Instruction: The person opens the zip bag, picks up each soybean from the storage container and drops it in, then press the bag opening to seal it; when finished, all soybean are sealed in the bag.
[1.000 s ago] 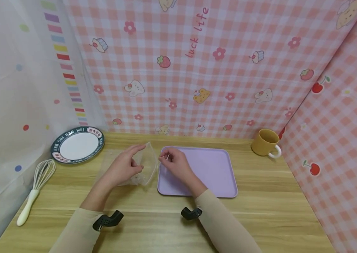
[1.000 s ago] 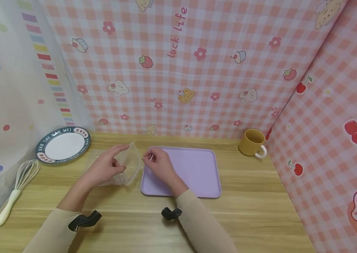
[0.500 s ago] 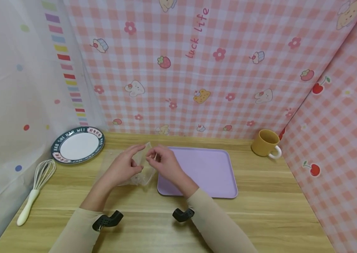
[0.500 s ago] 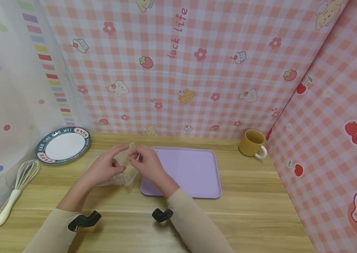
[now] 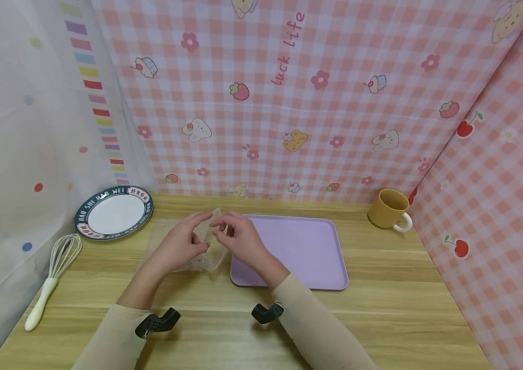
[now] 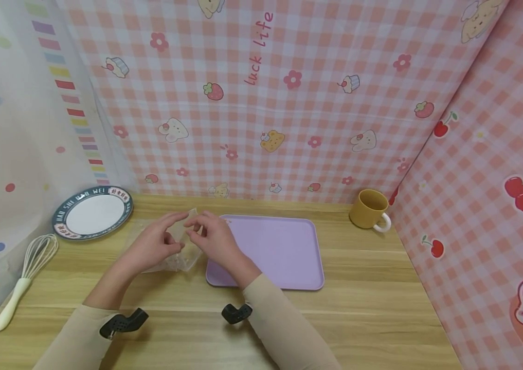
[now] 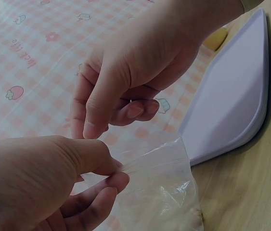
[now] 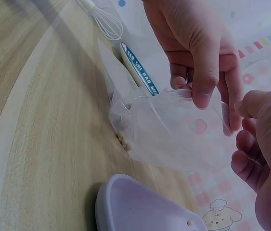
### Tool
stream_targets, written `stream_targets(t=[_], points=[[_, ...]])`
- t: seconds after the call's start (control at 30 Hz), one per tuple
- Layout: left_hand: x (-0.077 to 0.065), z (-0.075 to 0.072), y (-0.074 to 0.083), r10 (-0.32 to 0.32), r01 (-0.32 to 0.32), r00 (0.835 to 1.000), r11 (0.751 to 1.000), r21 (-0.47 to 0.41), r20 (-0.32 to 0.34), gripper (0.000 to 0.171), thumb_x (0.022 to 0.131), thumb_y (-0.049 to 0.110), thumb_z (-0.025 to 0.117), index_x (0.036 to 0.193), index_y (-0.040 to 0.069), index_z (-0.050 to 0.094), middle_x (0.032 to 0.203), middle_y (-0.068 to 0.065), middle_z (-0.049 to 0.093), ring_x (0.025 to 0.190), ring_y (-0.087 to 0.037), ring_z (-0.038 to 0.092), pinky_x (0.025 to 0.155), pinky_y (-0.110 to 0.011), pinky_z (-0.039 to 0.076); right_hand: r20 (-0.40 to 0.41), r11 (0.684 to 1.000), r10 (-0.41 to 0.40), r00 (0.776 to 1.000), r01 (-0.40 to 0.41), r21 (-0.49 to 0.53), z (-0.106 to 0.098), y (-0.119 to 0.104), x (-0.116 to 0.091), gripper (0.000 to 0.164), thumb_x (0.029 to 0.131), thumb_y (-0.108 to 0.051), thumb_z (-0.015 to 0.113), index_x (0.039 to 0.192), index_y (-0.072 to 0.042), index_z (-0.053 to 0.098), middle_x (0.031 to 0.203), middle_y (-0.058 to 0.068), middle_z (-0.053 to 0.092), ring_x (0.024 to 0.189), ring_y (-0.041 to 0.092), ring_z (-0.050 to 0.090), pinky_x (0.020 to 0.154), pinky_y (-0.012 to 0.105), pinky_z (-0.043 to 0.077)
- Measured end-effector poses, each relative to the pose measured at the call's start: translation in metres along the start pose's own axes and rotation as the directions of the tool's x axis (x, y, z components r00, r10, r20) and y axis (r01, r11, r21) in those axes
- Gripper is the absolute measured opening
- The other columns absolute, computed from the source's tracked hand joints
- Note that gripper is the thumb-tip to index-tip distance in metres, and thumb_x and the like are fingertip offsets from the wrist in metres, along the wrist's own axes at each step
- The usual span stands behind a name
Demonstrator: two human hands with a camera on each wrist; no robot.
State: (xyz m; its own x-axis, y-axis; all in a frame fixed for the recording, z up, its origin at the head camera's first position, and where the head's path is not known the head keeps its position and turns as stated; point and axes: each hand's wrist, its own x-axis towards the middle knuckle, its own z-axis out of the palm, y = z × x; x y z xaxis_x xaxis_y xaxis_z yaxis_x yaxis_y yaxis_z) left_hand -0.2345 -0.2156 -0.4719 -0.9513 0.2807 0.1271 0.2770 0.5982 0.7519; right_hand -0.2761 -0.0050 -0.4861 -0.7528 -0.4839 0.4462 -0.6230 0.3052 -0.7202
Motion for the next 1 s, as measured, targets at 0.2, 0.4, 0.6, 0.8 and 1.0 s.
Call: stream_targets(t=[0.2,0.4,0.6,0.8,1.0], points=[[0.0,-0.001,0.0,-0.01,0.01,1.0,1.0,-0.002,0.002,0.076,0.096,-0.004,0.079,0.165,0.001,0.048,0.167,-0.022,0.046,0.076,-0.013,0.066,0.065,-0.031,0.057,0.011,1.0,0.02,1.0,-0.02,-0.002,-0.001,0.002,0.0,0.011,0.102,-0.004,0.078,0.112,-0.004,0.082,0.095,0.003,0.067,0.066,0.007,0.052,0.06,0.021,0.046],[-0.001,-0.001,0.0,-0.011,0.011,1.0,1.0,-0.007,0.003,0.077,0.095,-0.004,0.079,0.165,0.002,0.048,0.168,-0.021,0.045,0.076,-0.013,0.067,0.065,-0.031,0.058,-0.017,0.997,0.078,0.997,-0.077,0.016,-0.018,0.017,-0.001,0.01,0.103,-0.005,0.078,0.112,-0.002,0.081,0.095,0.003,0.069,0.069,0.009,0.055,0.06,0.023,0.047],[-0.002,-0.001,-0.001,-0.019,0.019,1.0,1.0,0.002,-0.013,0.078,0.094,-0.004,0.08,0.165,0.004,0.048,0.168,-0.02,0.047,0.076,-0.013,0.067,0.066,-0.03,0.058,-0.086,0.981,0.196,0.977,-0.194,0.025,-0.045,0.051,-0.001,0.009,0.103,-0.006,0.078,0.11,-0.001,0.081,0.091,0.002,0.067,0.073,0.01,0.055,0.063,0.024,0.045],[-0.001,-0.002,-0.003,-0.001,0.001,1.0,1.0,0.013,-0.015,0.077,0.095,-0.004,0.08,0.165,0.003,0.049,0.168,-0.021,0.046,0.075,-0.012,0.065,0.066,-0.03,0.057,-0.053,0.969,0.23,0.972,-0.234,-0.081,-0.06,0.081,-0.001,0.011,0.102,-0.002,0.077,0.112,0.001,0.08,0.095,0.006,0.068,0.079,0.016,0.059,0.07,0.027,0.049],[-0.002,-0.002,-0.001,-0.002,0.002,1.0,1.0,0.018,-0.012,0.077,0.095,-0.003,0.08,0.165,0.003,0.049,0.168,-0.021,0.046,0.074,-0.012,0.064,0.066,-0.03,0.057,0.042,0.952,0.26,0.965,-0.248,-0.18,-0.06,0.098,0.001,0.016,0.099,-0.001,0.079,0.115,-0.002,0.079,0.098,0.007,0.069,0.088,0.02,0.063,0.079,0.034,0.055]])
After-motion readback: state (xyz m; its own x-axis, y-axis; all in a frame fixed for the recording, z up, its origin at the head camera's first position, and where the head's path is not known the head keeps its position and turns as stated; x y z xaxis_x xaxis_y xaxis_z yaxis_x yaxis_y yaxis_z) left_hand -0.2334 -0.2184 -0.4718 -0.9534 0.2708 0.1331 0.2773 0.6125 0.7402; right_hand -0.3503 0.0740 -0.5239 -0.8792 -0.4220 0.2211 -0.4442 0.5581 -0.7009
